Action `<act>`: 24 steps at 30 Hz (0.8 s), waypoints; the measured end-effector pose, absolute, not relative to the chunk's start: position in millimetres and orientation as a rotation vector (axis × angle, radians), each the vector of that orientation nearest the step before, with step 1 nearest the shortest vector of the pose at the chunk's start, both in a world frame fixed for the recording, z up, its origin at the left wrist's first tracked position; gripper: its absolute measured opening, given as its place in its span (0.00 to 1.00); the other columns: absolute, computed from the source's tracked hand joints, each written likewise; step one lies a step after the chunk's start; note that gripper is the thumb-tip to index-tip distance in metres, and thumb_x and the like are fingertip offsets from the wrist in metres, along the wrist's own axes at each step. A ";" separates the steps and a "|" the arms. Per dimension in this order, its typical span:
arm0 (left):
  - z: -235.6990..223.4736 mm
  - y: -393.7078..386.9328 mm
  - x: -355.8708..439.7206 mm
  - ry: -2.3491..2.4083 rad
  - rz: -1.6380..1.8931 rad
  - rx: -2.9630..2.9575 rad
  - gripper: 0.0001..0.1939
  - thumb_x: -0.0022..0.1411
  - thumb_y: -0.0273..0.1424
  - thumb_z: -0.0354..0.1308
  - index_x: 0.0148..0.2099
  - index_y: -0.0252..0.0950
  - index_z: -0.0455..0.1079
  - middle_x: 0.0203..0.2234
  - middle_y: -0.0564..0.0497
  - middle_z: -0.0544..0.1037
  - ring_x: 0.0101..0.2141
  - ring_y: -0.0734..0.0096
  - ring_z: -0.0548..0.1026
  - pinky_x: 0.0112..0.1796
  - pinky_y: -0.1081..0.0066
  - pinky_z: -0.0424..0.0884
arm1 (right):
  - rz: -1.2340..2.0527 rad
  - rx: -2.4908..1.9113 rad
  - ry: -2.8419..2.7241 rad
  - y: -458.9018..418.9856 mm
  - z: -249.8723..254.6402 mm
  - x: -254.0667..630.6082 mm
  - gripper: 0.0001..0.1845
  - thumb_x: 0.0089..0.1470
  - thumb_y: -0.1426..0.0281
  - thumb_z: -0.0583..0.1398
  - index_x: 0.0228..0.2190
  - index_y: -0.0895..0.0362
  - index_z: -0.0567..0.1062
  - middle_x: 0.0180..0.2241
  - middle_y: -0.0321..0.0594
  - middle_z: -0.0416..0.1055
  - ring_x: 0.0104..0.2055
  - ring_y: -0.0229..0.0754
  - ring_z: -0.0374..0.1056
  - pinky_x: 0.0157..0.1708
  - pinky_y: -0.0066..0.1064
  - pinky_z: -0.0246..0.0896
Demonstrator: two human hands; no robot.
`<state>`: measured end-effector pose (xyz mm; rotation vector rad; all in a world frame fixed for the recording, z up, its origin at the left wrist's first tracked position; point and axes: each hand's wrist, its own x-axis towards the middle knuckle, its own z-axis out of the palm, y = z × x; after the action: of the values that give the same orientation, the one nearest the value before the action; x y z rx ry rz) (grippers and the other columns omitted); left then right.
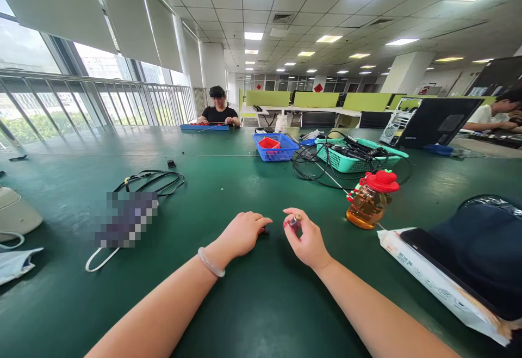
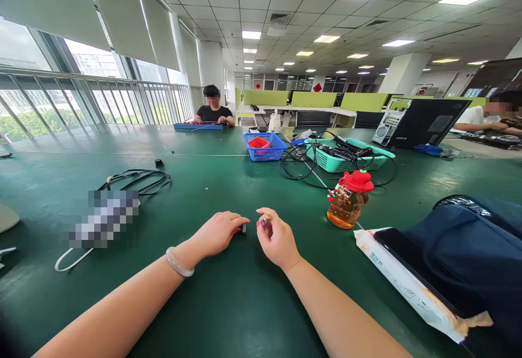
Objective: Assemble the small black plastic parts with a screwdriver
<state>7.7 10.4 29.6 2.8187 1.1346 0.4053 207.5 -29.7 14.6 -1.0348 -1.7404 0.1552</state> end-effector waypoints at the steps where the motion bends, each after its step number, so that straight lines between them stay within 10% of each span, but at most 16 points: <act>1: 25.7 10.5 5.2 1.144 0.416 2.813 0.19 0.68 0.27 0.46 0.58 0.43 0.67 0.46 0.48 0.78 0.46 0.62 0.74 0.47 0.61 0.68 | 0.160 -1.022 -1.748 -30.7 14.9 206.8 0.11 0.58 0.71 0.54 0.44 0.53 0.67 0.28 0.34 0.72 0.24 0.36 0.69 0.28 0.27 0.69; 24: 3.1 18.7 -10.1 1.383 0.587 2.465 0.21 0.61 0.32 0.56 0.57 0.39 0.67 0.48 0.46 0.77 0.55 0.56 0.67 0.57 0.54 0.62 | 0.146 -0.871 -1.999 -40.9 18.8 200.3 0.13 0.58 0.73 0.53 0.46 0.52 0.66 0.25 0.32 0.69 0.23 0.35 0.65 0.29 0.28 0.66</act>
<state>-10.1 18.7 3.1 2.4652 1.3826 0.5871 200.3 -40.9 18.8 -0.8712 -1.9988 0.1456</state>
